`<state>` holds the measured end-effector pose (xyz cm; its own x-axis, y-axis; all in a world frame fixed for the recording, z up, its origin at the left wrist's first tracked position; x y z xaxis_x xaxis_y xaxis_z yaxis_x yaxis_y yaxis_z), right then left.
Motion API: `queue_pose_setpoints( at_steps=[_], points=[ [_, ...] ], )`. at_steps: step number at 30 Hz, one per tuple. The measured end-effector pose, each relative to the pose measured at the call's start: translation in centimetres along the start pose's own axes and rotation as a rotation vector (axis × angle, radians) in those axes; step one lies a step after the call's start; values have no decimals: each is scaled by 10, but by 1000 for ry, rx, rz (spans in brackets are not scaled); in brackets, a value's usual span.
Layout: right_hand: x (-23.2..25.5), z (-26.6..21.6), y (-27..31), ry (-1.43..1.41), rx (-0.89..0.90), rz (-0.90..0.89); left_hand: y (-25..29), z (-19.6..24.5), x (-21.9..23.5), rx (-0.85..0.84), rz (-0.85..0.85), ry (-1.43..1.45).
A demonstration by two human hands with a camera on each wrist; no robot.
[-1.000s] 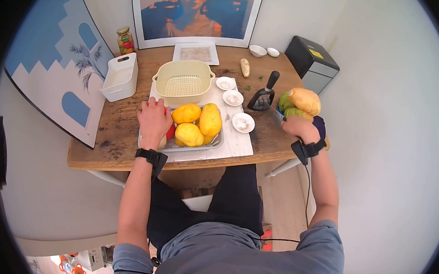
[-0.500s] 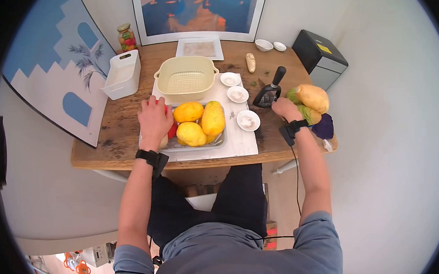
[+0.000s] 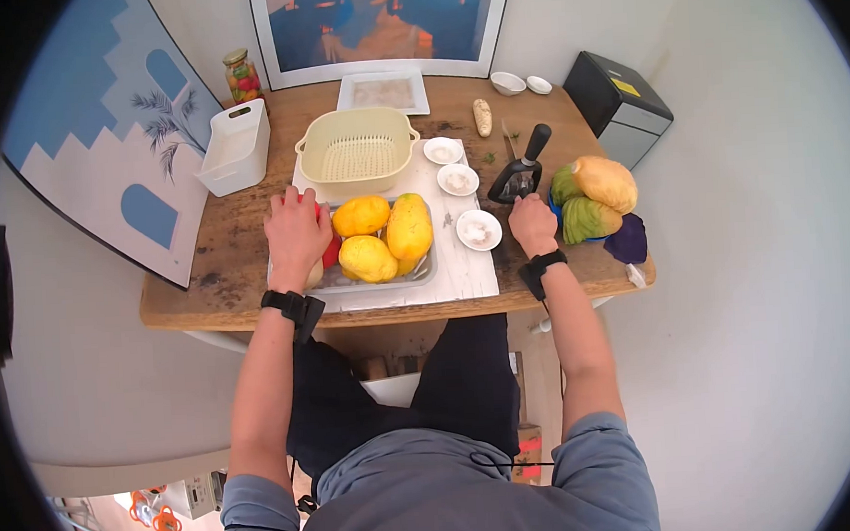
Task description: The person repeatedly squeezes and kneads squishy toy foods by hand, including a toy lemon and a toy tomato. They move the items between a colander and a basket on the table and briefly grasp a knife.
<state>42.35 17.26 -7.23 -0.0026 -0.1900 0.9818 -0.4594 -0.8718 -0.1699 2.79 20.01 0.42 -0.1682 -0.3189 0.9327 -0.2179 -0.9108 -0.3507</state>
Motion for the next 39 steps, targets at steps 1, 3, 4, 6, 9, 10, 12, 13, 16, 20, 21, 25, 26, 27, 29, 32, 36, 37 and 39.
queue_pose_setpoints(
  at_steps=[1,3,4,6,9,10,12,13,16,20,21,25,26,27,29,32,36,37,39],
  points=[
    [-1,1,0,-5,-2,-6,0,0,0,3,-1,3],
    [-3,3,2,-9,-1,-12,0,-1,-1,2,-2,8],
    [-3,3,3,-16,7,-8,0,-1,-1,0,-7,11],
    [-3,5,6,-21,14,2,1,-1,0,4,-5,21],
    [-3,10,13,-27,1,-9,0,-1,0,9,3,31],
    [-1,10,17,-21,4,-14,1,-1,0,9,4,31],
    [1,14,27,-14,7,-15,1,-1,-1,8,0,42],
    [2,16,33,-21,22,-20,1,-2,-1,9,-6,50],
    [14,23,56,-16,44,-51,2,-2,1,3,15,52],
    [32,46,79,0,38,-183,1,-2,0,-3,14,46],
    [36,51,82,4,34,-243,1,-3,0,-4,19,42],
    [67,58,87,32,25,-386,2,-3,1,-1,29,48],
    [73,56,86,44,39,-439,2,-4,2,2,33,49],
    [80,56,82,46,40,-436,3,-4,2,1,36,50],
    [90,51,73,31,89,-471,3,-2,2,-4,37,54],
    [107,40,56,81,104,-635,3,-3,2,8,23,49],
    [112,32,25,141,71,-662,3,-3,3,8,31,55],
    [109,32,18,132,57,-702,4,-3,4,7,29,59],
    [103,26,9,106,14,-701,3,-3,4,10,20,68]
  ],
)
Point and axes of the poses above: each hand's wrist, its own y-axis away from the middle knuckle, its own x-axis out of the back of the hand, z = x × y, the point moved 7 cm from there along -y, towards the middle knuckle, and after that the axes turned 9 degrees about -z, right-handed, at the moved point
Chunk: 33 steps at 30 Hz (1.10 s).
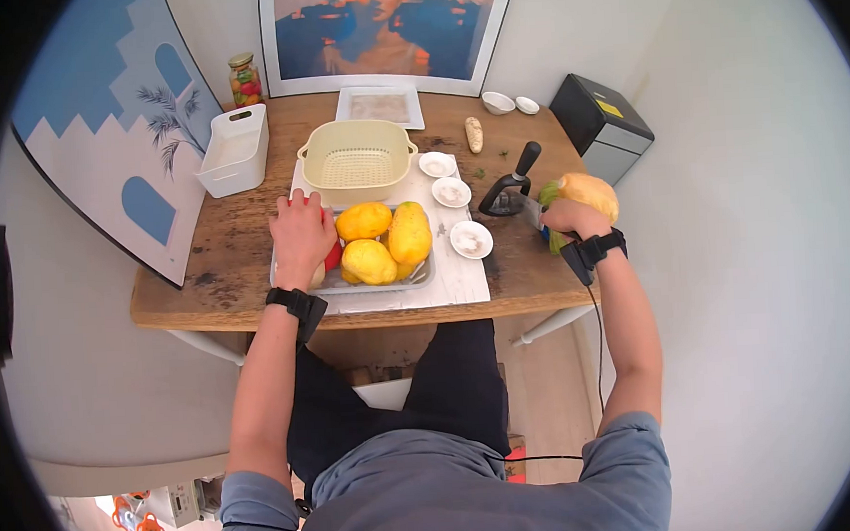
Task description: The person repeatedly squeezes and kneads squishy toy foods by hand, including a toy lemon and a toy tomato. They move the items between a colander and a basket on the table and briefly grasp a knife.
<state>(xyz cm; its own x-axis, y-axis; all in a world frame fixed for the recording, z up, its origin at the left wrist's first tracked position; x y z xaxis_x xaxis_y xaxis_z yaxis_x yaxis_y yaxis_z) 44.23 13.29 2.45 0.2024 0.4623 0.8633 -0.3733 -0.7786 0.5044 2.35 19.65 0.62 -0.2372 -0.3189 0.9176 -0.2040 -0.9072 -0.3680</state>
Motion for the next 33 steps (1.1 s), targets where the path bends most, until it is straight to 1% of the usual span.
queue_pose_setpoints(
  at_steps=[1,2,5,7,8,9,11,16,18,24,28,30,33],
  points=[
    [-1,-3,-4,-37,-32,2,0,0,0,4,-6,10],
    [-3,-8,-9,-34,-28,1,-1,-1,0,9,-7,9],
    [-22,-21,-34,-113,32,15,0,-1,1,10,-9,9],
    [-43,-16,-58,-270,46,213,0,1,0,-1,-9,10],
    [-55,-9,-79,-89,111,495,-1,1,0,-1,-12,5],
    [-64,-13,-77,-92,114,491,-1,1,0,-3,-9,5],
    [-75,-16,-65,-125,10,592,-1,0,-1,-4,-15,2],
    [-93,-14,-65,-161,-20,608,-3,2,-3,-16,-9,-38],
    [-93,-18,-62,-130,-17,658,-3,1,-4,-13,-13,-43],
    [-94,-24,-61,-80,9,701,-3,2,-6,-15,-10,-61],
    [-90,-24,-62,-52,46,685,-3,2,-5,-13,-15,-69],
    [-88,-27,-61,30,78,659,-3,3,-4,-15,-8,-67],
    [-86,-28,-54,74,85,618,-4,4,-4,-20,-3,-54]
  ],
)
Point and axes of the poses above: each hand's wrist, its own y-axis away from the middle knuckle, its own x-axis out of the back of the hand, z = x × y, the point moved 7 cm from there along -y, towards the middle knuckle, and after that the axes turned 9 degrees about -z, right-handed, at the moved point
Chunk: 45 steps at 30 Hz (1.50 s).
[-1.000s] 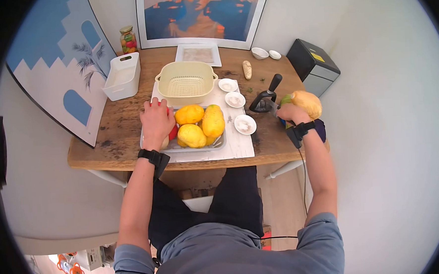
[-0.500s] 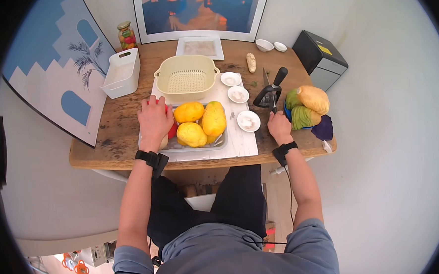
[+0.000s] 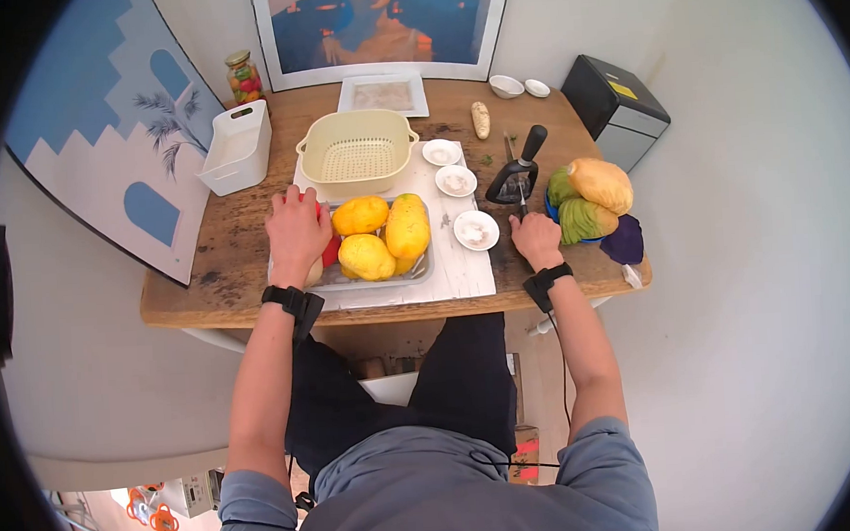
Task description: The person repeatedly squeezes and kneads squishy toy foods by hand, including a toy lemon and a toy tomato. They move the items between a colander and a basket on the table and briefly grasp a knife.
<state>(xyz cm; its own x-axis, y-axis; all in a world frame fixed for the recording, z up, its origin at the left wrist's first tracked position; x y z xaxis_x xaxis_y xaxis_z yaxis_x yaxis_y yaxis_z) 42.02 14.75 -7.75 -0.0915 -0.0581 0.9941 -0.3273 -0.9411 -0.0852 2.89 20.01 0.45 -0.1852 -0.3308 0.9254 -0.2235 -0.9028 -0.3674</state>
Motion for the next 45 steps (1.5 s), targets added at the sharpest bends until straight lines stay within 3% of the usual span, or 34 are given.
queue_pose_setpoints(
  at_steps=[4,6,8,10,12,15,17,18,19,20,22,26,30,36,39,42,44,45],
  points=[
    [25,-10,19,-15,-88,34,2,-1,0,1,8,-6],
    [54,-25,37,-61,-95,188,1,-2,-1,-4,12,-10],
    [70,-49,50,-103,-40,258,1,-1,-2,-16,25,-6],
    [91,-84,67,-407,209,441,1,-1,-2,-18,16,3],
    [101,-125,82,-626,256,388,2,-1,-1,-9,14,7],
    [98,-185,87,-698,388,326,2,-8,3,50,-6,144],
    [100,-208,89,-575,416,524,3,-14,3,44,38,219],
    [101,-212,87,-591,418,533,4,-18,7,40,75,315],
    [97,-215,81,-557,415,469,2,-22,6,66,-22,400],
    [94,-217,75,-522,410,406,0,-30,7,63,-14,386],
    [94,-217,74,-523,411,430,-2,-46,-4,-89,-9,624],
    [94,-216,75,-484,393,455,9,-63,-12,-9,-10,729],
    [92,-218,65,-450,380,444,8,-53,-12,9,48,639],
    [92,-215,56,-405,342,409,-4,-41,-8,-41,-102,494],
    [92,-216,50,-384,349,294,-3,-43,-8,-52,-121,513],
    [100,-220,51,-333,359,427,-2,-42,-7,-46,-147,499],
    [118,-235,65,-159,407,770,-4,-38,-4,-51,-152,468],
    [120,-242,64,-165,410,772,-4,-37,-6,-56,-170,438]
  ],
)
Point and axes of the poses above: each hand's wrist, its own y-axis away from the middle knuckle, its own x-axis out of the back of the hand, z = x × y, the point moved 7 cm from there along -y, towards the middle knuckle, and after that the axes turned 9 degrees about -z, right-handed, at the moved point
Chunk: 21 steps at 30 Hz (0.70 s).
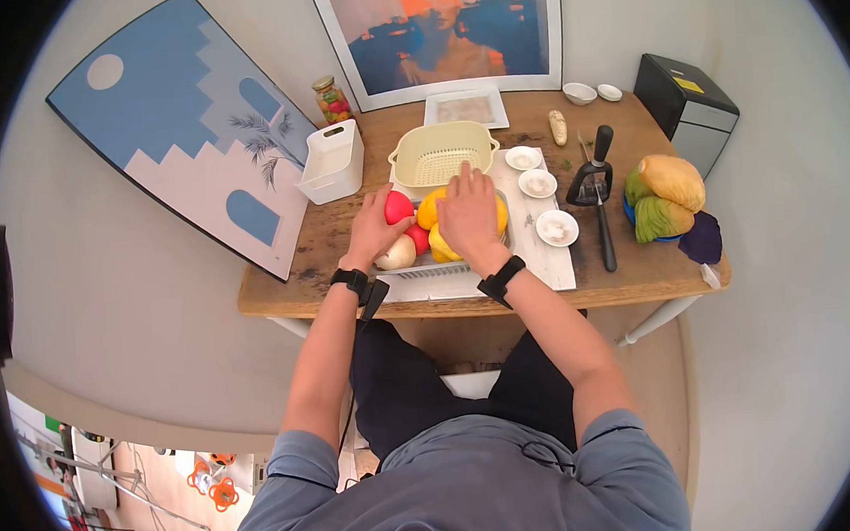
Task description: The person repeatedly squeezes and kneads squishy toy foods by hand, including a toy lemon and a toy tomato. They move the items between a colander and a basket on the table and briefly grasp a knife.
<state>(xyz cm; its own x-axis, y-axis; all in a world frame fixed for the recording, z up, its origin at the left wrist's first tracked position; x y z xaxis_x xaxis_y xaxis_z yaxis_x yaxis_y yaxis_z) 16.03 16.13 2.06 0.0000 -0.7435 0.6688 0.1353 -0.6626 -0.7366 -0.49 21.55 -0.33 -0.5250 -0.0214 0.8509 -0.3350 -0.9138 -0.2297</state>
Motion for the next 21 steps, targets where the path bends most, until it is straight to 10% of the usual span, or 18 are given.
queue_pose_setpoints(
  at_steps=[3,5,21],
  points=[
    [-1,-22,-8,-142,143,50,-3,3,-3,-41,5,-82],
    [-42,-27,-9,-356,109,-481,-6,3,-6,-49,12,-113],
    [-65,-36,-33,-253,113,-461,-14,18,-3,-94,103,-167]
  ],
)
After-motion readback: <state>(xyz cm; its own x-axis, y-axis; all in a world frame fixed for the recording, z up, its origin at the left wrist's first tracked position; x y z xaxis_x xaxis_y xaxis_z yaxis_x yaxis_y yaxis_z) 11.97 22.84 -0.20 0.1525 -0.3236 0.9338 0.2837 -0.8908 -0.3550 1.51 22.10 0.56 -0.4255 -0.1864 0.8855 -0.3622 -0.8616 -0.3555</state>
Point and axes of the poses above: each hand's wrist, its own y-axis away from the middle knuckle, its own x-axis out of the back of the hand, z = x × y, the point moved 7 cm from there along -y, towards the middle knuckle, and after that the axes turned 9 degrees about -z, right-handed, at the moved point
